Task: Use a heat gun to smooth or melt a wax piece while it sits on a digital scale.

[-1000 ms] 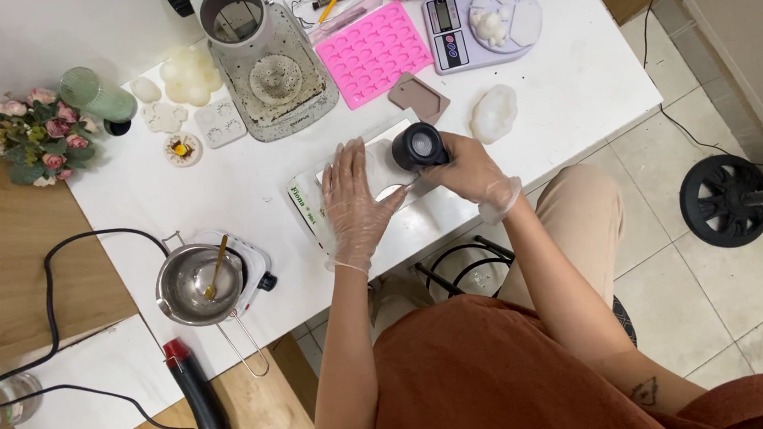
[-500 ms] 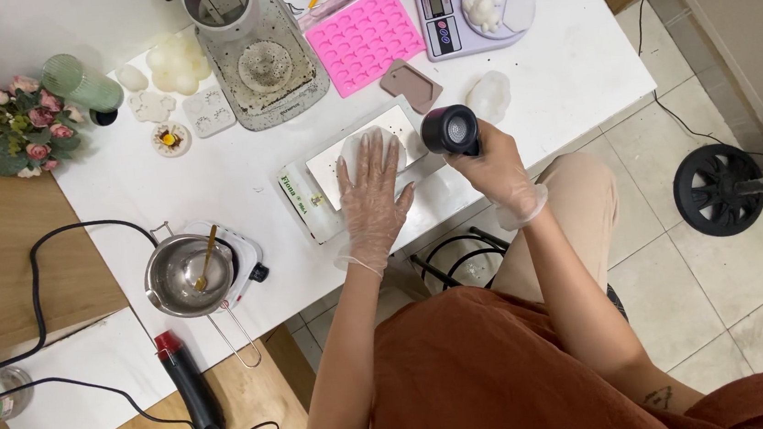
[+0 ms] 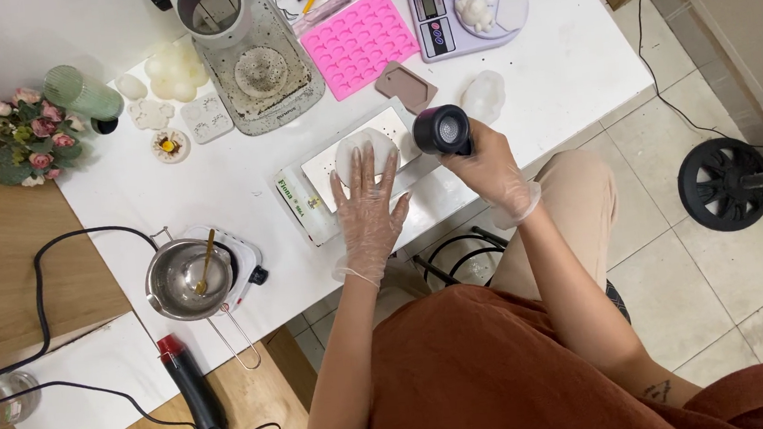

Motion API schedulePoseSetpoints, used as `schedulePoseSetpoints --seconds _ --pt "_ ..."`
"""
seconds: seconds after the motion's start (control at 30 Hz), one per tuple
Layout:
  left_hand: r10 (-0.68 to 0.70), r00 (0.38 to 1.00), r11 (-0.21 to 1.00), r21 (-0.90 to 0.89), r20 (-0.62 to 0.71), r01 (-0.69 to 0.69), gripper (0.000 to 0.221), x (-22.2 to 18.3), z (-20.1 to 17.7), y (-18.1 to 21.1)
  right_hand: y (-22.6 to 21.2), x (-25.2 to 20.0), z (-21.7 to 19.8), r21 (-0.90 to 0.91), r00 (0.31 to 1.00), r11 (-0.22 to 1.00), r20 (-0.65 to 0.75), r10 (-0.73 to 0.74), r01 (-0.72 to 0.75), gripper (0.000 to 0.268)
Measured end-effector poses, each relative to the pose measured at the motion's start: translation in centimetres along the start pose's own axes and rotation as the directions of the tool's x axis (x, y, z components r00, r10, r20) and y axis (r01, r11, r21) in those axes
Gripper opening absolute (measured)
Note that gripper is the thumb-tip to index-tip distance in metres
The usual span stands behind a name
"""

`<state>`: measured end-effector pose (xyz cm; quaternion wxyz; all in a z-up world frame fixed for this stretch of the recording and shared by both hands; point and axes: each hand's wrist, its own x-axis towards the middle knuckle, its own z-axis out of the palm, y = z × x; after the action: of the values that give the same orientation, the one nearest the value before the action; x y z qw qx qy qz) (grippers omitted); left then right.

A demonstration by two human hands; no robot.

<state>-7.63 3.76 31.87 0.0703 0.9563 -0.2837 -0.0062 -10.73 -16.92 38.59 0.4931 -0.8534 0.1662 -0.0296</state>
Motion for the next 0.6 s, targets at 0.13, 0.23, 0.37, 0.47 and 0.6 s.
schedulePoseSetpoints --seconds 0.13,0.23,0.37,0.47,0.6 --pt "0.002 0.999 1.0 0.008 -0.033 -0.002 0.081 -0.5 0.7 -0.2 0.3 -0.2 0.4 0.064 1.0 0.998 0.019 -0.018 0.017 0.042" --pt "0.011 0.996 0.999 -0.036 -0.084 -0.014 0.082 -0.7 1.0 -0.2 0.3 -0.2 0.5 0.017 0.999 1.0 0.032 -0.009 0.009 0.041" --pt "0.019 0.997 0.998 -0.063 -0.073 -0.024 0.084 -1.0 1.0 -0.4 0.1 -0.3 0.8 0.04 0.999 0.999 0.041 -0.01 0.008 0.043" --pt "0.028 0.994 0.995 -0.092 -0.108 -0.038 0.083 -0.8 0.9 -0.4 0.3 0.0 1.0 -0.033 0.999 0.999 0.048 -0.017 0.018 0.044" --pt "-0.012 0.989 0.988 -0.156 -0.145 -0.011 0.084 -0.6 0.7 -0.3 -1.0 0.1 1.9 -0.061 0.998 0.998 0.066 0.024 -0.02 0.045"
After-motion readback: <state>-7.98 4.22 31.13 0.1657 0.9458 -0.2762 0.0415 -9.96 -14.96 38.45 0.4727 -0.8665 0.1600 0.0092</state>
